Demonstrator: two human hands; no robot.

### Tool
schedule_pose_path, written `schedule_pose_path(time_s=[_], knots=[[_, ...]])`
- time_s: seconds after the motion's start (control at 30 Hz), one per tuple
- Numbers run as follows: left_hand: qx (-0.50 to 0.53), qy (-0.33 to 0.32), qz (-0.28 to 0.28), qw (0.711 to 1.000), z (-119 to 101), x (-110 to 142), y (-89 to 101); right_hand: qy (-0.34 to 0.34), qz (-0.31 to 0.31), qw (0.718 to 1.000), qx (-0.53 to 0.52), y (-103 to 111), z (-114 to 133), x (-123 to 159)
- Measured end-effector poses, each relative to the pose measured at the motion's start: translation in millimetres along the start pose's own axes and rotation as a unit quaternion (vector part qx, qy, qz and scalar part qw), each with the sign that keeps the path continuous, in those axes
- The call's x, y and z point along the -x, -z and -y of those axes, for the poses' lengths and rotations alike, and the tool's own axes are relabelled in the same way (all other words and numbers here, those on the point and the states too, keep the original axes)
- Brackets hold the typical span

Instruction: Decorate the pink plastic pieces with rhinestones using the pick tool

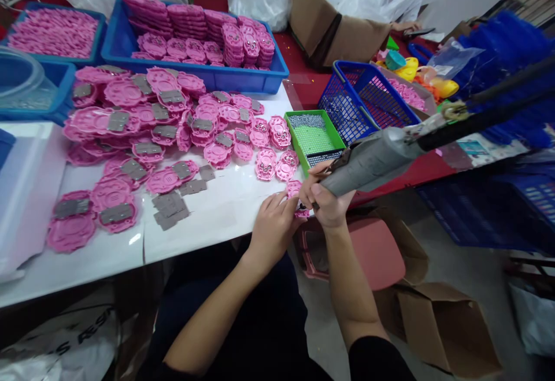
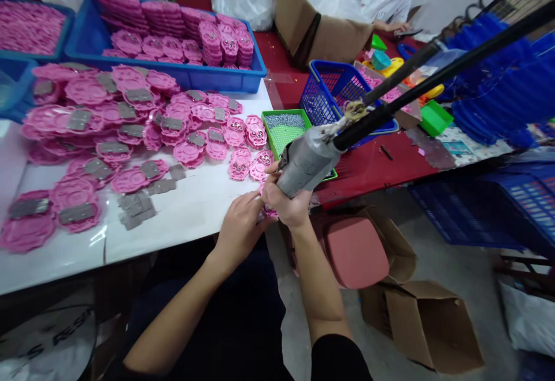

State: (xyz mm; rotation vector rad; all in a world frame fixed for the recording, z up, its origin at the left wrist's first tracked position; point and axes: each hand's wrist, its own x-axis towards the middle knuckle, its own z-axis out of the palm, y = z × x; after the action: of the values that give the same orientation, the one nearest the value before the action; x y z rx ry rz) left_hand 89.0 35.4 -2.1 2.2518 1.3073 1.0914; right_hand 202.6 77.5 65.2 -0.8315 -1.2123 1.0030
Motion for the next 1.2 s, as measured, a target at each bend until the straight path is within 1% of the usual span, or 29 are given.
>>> schedule_pose_path(time_s=[0.1, 0.17, 0.2, 0.27, 0.33, 0.4, 0.47, 0.53, 0.6, 0.7, 0.87, 0.93, 1.07, 1.2], knots=[[-0.002, -0.006, -0.005, 1.0, 1, 1, -0.6, 0.016, 0.023, 0.999, -0.032, 2, 0, -1], [-0.004, -0.01, -0.008, 1.0, 2, 2, -0.8, 0.028, 0.008, 0.999, -0.035, 2, 5, -2], [-0.004, -0.013, -0.009, 1.0, 2, 2, -0.8, 0.038, -0.015, 0.999, -0.029, 3, 10, -3], [-0.004, -0.022, -0.005, 1.0, 2, 2, -0.3, 0.067, -0.09, 0.994, -0.016, 6, 21, -7], [-0.007, -0.036, 0.004, 0.999, 1, 1, 0.9, 0.099, -0.169, 0.981, -0.002, 13, 33, -16], [-0.01, -0.049, 0.012, 0.999, 1, 1, 3.1, 0.121, -0.232, 0.965, 0.015, 23, 40, -28], [-0.005, -0.059, 0.018, 0.998, 2, 1, 6.1, 0.129, -0.28, 0.951, 0.033, 34, 40, -41], [0.01, -0.068, 0.022, 0.997, 4, 1, 9.3, 0.129, -0.303, 0.943, 0.047, 44, 34, -52], [0.029, -0.075, 0.024, 0.996, 6, 2, 11.3, 0.123, -0.302, 0.944, 0.056, 51, 26, -61], [0.043, -0.07, 0.018, 0.996, 6, 3, 10.6, 0.119, -0.292, 0.947, 0.06, 56, 14, -68], [-0.009, -0.062, -0.018, 0.998, -2, 3, 4.0, 0.115, -0.273, 0.953, 0.063, 57, 4, -74], [-0.008, -0.064, -0.023, 0.998, -3, 3, 3.1, 0.115, -0.272, 0.954, 0.055, 57, 2, -75], [0.017, -0.06, -0.01, 0.998, 3, 6, 5.1, 0.114, -0.274, 0.953, 0.056, 59, -1, -75], [0.021, -0.078, 0.007, 0.997, 7, 8, 8.6, 0.109, -0.272, 0.954, 0.064, 58, -5, -75]])
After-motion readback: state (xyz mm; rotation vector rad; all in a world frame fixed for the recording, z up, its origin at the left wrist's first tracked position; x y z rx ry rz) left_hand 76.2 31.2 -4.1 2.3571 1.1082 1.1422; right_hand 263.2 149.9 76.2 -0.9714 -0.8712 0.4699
